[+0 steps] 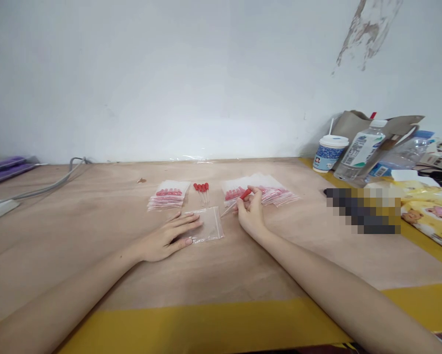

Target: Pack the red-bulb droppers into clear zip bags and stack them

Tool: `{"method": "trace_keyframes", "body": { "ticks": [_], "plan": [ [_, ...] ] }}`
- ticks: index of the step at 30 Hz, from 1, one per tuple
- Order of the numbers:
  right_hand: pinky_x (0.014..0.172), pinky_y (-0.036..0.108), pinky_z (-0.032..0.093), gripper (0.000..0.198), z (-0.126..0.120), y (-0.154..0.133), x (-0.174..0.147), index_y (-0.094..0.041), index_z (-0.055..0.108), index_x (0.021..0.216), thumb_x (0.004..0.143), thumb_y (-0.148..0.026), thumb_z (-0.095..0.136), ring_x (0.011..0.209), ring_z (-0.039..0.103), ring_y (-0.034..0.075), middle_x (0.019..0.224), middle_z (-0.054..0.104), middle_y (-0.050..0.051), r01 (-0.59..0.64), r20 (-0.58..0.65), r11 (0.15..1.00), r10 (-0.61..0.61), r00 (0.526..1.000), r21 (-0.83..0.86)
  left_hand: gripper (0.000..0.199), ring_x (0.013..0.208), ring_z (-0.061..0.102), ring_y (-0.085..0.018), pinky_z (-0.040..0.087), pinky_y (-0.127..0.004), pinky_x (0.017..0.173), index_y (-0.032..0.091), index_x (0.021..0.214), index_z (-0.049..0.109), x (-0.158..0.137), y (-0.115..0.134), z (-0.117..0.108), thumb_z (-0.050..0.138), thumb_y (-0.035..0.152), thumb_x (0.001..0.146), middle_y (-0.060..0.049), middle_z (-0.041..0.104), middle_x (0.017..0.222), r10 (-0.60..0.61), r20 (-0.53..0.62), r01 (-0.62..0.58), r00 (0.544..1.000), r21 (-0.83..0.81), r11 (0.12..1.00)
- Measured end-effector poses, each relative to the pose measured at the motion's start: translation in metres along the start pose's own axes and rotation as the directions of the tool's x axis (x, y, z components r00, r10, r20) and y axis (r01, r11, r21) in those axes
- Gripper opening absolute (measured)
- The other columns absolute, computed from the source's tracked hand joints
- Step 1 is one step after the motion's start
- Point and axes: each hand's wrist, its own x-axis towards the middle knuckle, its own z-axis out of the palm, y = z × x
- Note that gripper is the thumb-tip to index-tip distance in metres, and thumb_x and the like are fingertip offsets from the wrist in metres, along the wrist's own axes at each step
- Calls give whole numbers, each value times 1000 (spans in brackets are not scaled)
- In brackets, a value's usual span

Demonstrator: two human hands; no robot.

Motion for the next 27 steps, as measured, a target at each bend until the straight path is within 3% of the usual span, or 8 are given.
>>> {"method": "trace_keyframes", "body": {
  "ticks": [8, 15, 17, 19, 21, 22, 25, 27],
  "plan": [
    [54, 32, 52, 41, 1, -9, -5, -26, 32, 98, 67, -28, 60, 53, 59, 14, 63, 51, -8, -150, 7, 974, 151, 989, 168, 47, 135, 21, -20, 8, -47, 111, 30, 139, 27, 1, -1, 0, 32, 44, 94, -3, 27, 145, 12, -5, -12, 1000, 3, 1000],
    [60, 29, 51, 32, -4, -13, -9, -23, 38, 81, 65, -26, 65, 59, 63, 12, 67, 59, -6, -351, 237, 911, 299, 924, 218, 52, 134, 21, -21, 8, -47, 111, 27, 142, 18, 0, 0, -1, 33, 43, 94, -4, 27, 145, 14, -6, -14, 1000, -20, 1000],
    [62, 28, 51, 31, -11, -16, -7, -21, 41, 79, 64, -27, 67, 59, 62, 11, 70, 61, -4, -408, 390, 901, 326, 861, 148, 54, 134, 21, -21, 8, -47, 111, 27, 142, 15, 0, 0, -1, 33, 43, 94, -4, 27, 145, 10, -7, -11, 1000, -27, 1000],
    [64, 27, 50, 30, -18, -19, -5, -19, 44, 77, 64, -26, 71, 63, 62, 11, 73, 62, -2, -437, 578, 899, 339, 742, 35, 55, 134, 22, -21, 9, -46, 111, 26, 142, 14, 0, 1, -1, 34, 43, 94, -4, 27, 145, 11, -16, -11, 1000, -35, 999],
    [62, 25, 48, 30, -23, -22, -3, -18, 46, 76, 63, -24, 73, 65, 61, 10, 80, 63, 0, -402, 704, 915, 314, 637, -44, 55, 133, 24, -21, 10, -46, 111, 26, 142, 14, 0, 1, -1, 35, 42, 94, -4, 29, 144, 14, -31, -15, 999, -44, 999],
    [59, 24, 47, 29, -24, -24, -3, -18, 47, 76, 63, -24, 73, 65, 59, 9, 87, 62, 1, -366, 732, 929, 289, 617, -58, 55, 133, 25, -21, 10, -46, 110, 26, 142, 14, 0, 1, -1, 35, 42, 94, -4, 30, 144, 17, -35, -19, 999, -49, 999],
    [53, 20, 43, 27, -22, -26, -4, -17, 50, 73, 62, -25, 73, 67, 56, 6, 107, 54, 4, -207, 717, 978, 167, 677, -33, 55, 132, 27, -21, 10, -46, 110, 27, 142, 14, 0, 2, -2, 36, 39, 94, -4, 32, 143, 28, -37, -30, 999, -60, 998],
    [50, 18, 41, 27, -18, -26, -5, -16, 50, 71, 62, -24, 74, 67, 55, 5, 109, 51, 4, -137, 706, 991, 103, 701, -8, 55, 132, 27, -21, 9, -45, 111, 27, 142, 14, 0, 2, -2, 37, 39, 94, -4, 33, 143, 32, -37, -35, 999, -60, 998]
  ]
}}
